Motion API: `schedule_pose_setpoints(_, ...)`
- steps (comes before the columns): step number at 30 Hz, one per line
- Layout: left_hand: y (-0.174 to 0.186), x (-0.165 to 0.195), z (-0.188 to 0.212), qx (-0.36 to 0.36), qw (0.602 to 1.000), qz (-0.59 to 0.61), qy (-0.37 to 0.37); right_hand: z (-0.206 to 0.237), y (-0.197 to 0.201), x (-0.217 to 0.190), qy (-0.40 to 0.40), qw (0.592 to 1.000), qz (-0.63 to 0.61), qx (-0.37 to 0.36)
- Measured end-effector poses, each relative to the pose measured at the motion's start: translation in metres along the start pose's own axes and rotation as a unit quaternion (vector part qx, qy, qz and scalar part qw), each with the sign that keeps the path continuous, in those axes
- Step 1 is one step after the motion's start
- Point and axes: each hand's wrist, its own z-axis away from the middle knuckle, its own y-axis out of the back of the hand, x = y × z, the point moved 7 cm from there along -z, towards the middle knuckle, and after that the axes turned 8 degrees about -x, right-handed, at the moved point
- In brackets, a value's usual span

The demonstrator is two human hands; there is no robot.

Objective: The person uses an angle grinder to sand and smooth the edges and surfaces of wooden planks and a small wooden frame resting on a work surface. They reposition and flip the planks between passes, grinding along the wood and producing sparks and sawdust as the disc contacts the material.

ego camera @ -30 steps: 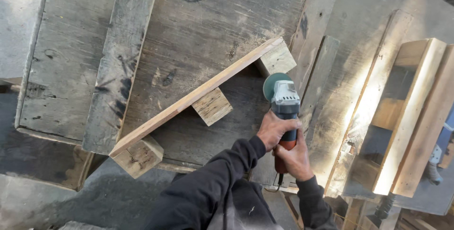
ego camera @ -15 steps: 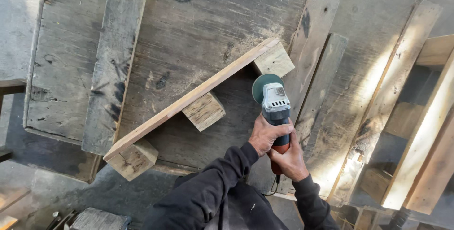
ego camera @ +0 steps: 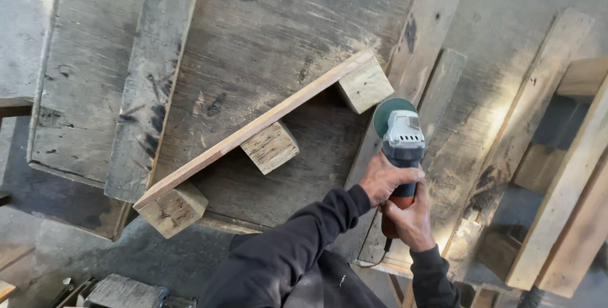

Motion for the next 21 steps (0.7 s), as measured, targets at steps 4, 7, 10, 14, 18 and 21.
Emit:
schedule_pose_setpoints(4, 0.007, 0.008, 0.013, 0.013, 0.999, 0.041, 0.006, -0.002, -0.012, -0.023, 0.016, 0.997, 0.077, -0.019)
schedule_pose_setpoints(7, 0.016, 0.017, 0.013, 0.048, 0.993, 0.104, -0.014, -0.008, -0.022, -0.039, -0.054, 0.997, 0.049, -0.038)
schedule_pose_setpoints(10, 0.019, 0.025, 0.004, 0.062, 0.993, 0.103, 0.003, -0.014, -0.026, -0.072, -0.032, 0.994, 0.073, -0.071)
schedule_pose_setpoints(14, 0.025, 0.042, -0.014, 0.053, 0.992, 0.113, 0.0, -0.034, -0.025, -0.101, -0.029, 0.988, 0.124, -0.087)
schedule_pose_setpoints(18, 0.037, 0.059, -0.018, 0.061, 0.989, 0.132, -0.022, -0.046, -0.033, -0.114, -0.005, 0.988, 0.118, -0.098)
schedule_pose_setpoints(21, 0.048, 0.072, 0.004, 0.081, 0.986, 0.111, -0.093, -0.041, -0.053, -0.118, 0.011, 0.984, 0.128, -0.12)
